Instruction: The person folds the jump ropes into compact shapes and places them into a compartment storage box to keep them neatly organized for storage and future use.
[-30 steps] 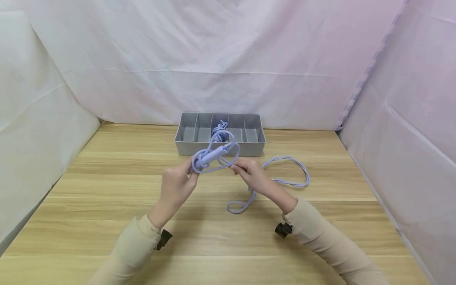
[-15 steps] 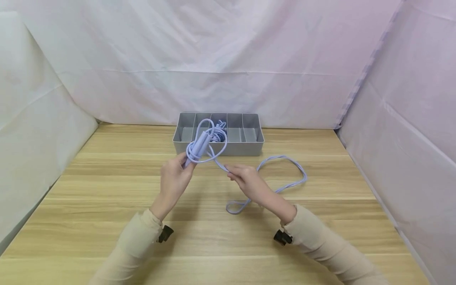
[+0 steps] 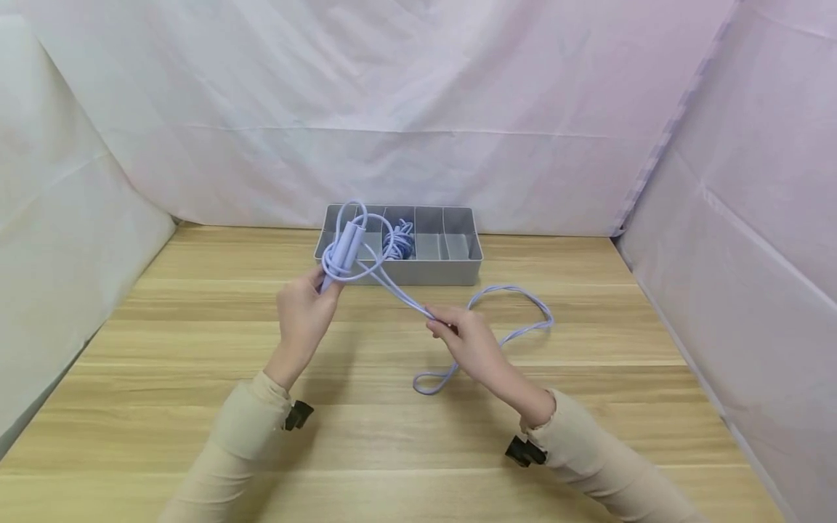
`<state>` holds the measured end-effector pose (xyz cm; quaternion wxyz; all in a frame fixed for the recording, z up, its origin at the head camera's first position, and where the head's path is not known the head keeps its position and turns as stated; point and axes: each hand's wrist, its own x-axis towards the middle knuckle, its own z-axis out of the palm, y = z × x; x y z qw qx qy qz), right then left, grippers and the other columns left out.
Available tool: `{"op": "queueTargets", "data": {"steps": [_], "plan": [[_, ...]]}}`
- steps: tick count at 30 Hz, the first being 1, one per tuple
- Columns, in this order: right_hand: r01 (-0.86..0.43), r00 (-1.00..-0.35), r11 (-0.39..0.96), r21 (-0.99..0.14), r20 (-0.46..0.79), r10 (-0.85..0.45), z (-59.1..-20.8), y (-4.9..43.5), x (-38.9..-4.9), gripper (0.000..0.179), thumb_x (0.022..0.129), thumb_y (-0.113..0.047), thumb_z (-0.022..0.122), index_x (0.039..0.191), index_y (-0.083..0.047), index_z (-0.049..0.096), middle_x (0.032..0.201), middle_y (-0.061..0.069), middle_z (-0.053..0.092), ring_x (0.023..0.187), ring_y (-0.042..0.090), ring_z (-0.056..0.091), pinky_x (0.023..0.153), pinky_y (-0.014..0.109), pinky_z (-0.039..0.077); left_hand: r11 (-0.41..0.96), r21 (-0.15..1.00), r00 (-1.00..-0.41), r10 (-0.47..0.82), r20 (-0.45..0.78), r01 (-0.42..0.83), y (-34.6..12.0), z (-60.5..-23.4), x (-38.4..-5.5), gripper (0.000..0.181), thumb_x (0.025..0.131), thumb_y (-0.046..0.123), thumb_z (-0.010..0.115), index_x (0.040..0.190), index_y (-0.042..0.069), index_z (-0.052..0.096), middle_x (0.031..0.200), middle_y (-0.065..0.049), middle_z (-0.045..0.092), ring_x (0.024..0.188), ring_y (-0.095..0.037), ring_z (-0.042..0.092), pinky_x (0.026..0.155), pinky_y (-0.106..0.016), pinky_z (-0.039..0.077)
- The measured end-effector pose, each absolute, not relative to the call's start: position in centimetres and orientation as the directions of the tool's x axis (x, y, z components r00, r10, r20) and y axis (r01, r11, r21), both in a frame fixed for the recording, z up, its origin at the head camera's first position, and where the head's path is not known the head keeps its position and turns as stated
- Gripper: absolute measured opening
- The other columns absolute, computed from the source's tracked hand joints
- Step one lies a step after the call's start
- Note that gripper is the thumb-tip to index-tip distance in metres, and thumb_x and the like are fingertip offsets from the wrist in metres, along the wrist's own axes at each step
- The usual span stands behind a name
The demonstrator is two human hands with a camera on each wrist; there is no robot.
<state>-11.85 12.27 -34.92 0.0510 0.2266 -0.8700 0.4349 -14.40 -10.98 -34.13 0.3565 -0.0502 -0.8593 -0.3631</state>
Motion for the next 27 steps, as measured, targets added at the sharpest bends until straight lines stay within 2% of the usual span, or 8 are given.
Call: {"op": "queueTargets", "data": {"steps": [3,5,7,11,14,16,21,27], "plan": [[-0.513,-0.857,0.556,-0.654,0.364,-0.364,-34.5,12.6,-11.5,0.025,0.086,-0.007,0.06,0.109,0.002,0.063,0.084,0.007,0.068,0.057,0.008,0.048,0.044,0.019,0.04,0.744,0.585,-0.75,-0.175,0.638,0.324,-11.4,-33.9,-14.6,0.014,0.076,0.009,0.07,0.084,-0.003,0.07,0.046,-0.008,0.057,0.037,-0.003,0.031,0.035,-0.024,0.024],[-0.599,-0.8,0.587,-0.544,0.424,-0.424,-34.3,12.7,-11.3,0.024,0.084,-0.007,0.062,0.107,0.003,0.065,0.085,0.008,0.068,0.059,0.01,0.051,0.049,0.019,0.045,0.769,0.56,-0.761,-0.154,0.63,0.308,-11.5,-33.9,-14.7,0.012,0.076,0.009,0.069,0.08,-0.003,0.069,0.044,-0.007,0.053,0.037,-0.006,0.031,0.035,-0.025,0.024],[-0.698,-0.711,0.596,-0.397,0.483,-0.511,-34.0,12.7,-11.2,0.022,0.082,-0.005,0.065,0.103,0.001,0.066,0.087,0.007,0.067,0.066,0.012,0.058,0.056,0.021,0.049,0.805,0.523,-0.79,-0.117,0.602,0.28,-11.5,-33.9,-14.8,0.012,0.078,0.009,0.067,0.074,-0.002,0.067,0.045,-0.006,0.051,0.037,-0.009,0.032,0.036,-0.026,0.025],[-0.853,-0.467,0.515,-0.083,0.56,-0.684,-33.3,12.4,-11.5,0.019,0.075,0.001,0.069,0.094,-0.004,0.069,0.082,0.003,0.065,0.074,0.015,0.063,0.063,0.023,0.053,0.883,0.391,-0.845,0.012,0.534,0.26,-10.9,-34.2,-14.7,0.012,0.079,0.006,0.065,0.07,-0.002,0.062,0.047,-0.006,0.05,0.038,-0.015,0.035,0.036,-0.026,0.028],[-0.906,-0.318,0.421,0.057,0.567,-0.76,-32.4,12.0,-12.0,0.02,0.073,0.002,0.07,0.09,-0.007,0.069,0.08,0.0,0.064,0.072,0.013,0.061,0.061,0.021,0.051,0.921,0.264,-0.861,0.128,0.492,0.288,-10.1,-34.7,-14.5,0.003,0.076,0.0,0.065,0.077,-0.004,0.065,0.051,-0.009,0.056,0.038,-0.016,0.039,0.034,-0.026,0.031],[-0.922,-0.256,0.372,0.103,0.559,-0.789,-31.7,11.7,-12.4,0.021,0.072,0.005,0.068,0.089,-0.009,0.07,0.079,-0.001,0.065,0.072,0.012,0.061,0.061,0.02,0.051,0.933,0.166,-0.858,0.212,0.469,0.321,-9.6,-35.0,-14.3,0.007,0.072,-0.004,0.065,0.078,-0.002,0.065,0.053,-0.009,0.058,0.037,-0.016,0.041,0.033,-0.025,0.032],[-0.954,-0.187,0.285,0.088,0.57,-0.8,-30.2,11.4,-13.7,0.024,0.072,0.01,0.066,0.086,-0.009,0.071,0.08,-0.002,0.066,0.074,0.012,0.06,0.067,0.019,0.05,0.867,-0.059,-0.764,0.467,0.445,0.495,-8.6,-36.1,-13.3,0.018,0.063,-0.009,0.064,0.077,0.002,0.062,0.052,-0.004,0.056,0.038,-0.012,0.039,0.033,-0.022,0.031],[-0.964,-0.247,0.256,-0.072,0.595,-0.765,-30.1,12.4,-16.0,0.017,0.074,0.006,0.068,0.086,-0.006,0.071,0.077,0.001,0.066,0.071,0.013,0.059,0.064,0.019,0.05,0.691,-0.141,-0.543,0.663,0.515,0.709,-8.2,-36.4,-11.9,0.025,0.066,-0.008,0.067,0.089,0.0,0.06,0.068,-0.007,0.066,0.052,-0.016,0.058,0.041,-0.023,0.045]]}}
